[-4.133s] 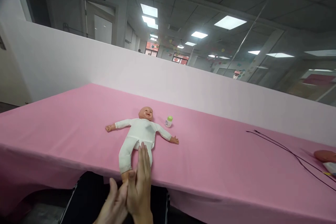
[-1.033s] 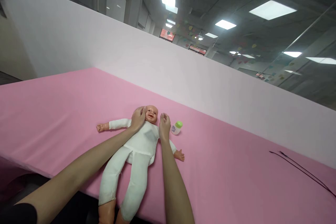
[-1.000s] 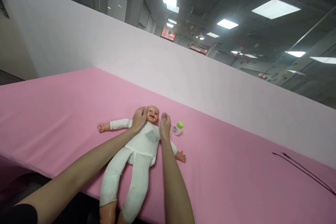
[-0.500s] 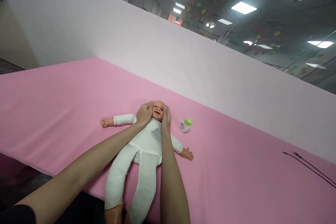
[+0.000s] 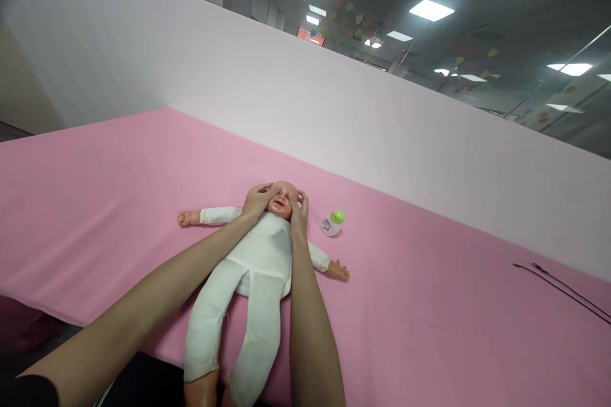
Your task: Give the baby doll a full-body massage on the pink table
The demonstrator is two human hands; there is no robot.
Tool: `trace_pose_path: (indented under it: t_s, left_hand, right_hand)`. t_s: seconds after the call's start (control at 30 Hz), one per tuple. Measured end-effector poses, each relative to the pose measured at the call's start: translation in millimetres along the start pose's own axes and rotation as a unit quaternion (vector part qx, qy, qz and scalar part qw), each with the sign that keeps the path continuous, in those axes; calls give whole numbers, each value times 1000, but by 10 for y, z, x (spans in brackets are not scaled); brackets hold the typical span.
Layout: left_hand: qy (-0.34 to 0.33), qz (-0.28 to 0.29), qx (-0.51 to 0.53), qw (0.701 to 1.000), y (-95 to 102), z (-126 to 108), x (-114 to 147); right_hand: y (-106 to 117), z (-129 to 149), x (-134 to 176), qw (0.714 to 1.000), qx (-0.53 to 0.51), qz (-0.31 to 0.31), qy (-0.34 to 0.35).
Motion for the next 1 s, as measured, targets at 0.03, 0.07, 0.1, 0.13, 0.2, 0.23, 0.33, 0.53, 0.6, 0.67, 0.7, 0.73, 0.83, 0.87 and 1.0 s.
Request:
trace_pose_path:
  t_s: [0.03,0.07,0.1,0.13,0.2,0.23,0.33,0.53,0.6,0.67,0.7,0.73,0.83,0.87,1.0]
  left_hand:
    - [1,-1,12,1000,-1,18,-12]
    - [3,-4,19,1000,3,29,-18]
    - [3,-5,22,1000,6,31,-18]
    - [2,-4,19,1000,10,26,-12]
    - [0,-2,2,1000,18,1,13]
    - [0,-1,-8,1000,25,-15,29]
    - [-4,-5,-26,1000,48,-75,77]
    - [7,4,17,1000,33,-116,106]
    - [8,3,27,1000,31,-103,96]
    - [2,9,25,1000,24,-89,81]
    - [-1,9,18,1000,24,-80,74]
    - [-2,8,8,1000,27,-70,67]
    - [-4,-6,-25,1000,45,-44,54]
    - [-5,-8,-32,999,48,-41,53]
    - [-13,-1,-21,1000,36,-47,48]
  right_hand:
    - [1,-5,-9,1000,3,-2,6]
    - [6,-6,-16,1000,5,-6,12]
    - [10,-6,-21,1000,3,-9,18]
    - [17,-4,-23,1000,-2,-15,23]
    - [32,1,-17,999,-20,-27,29]
    - [38,6,-11,999,-31,-31,30]
    - [23,27,16,998,-40,-22,31]
    - [11,5,25,999,-33,-7,9]
    - [18,-20,7,999,-42,-9,5]
    - [17,-35,-12,999,-48,-6,11]
    - [17,-41,-20,999,-49,-5,15]
    - [22,-45,-26,999,-48,-8,18]
    - [48,-43,-27,998,-43,-27,22]
    - [52,-35,-22,998,-43,-32,23]
    - [17,6,9,999,-48,-12,21]
Point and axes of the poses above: each hand's wrist, its own x-axis away from the middle knuckle, its own y-axis out of the back of the hand, z = x × y, the point moved 7 cm from there along -x, towards the middle knuckle, and after that the axes turned 2 degrees about x, right-handed, at the moved point
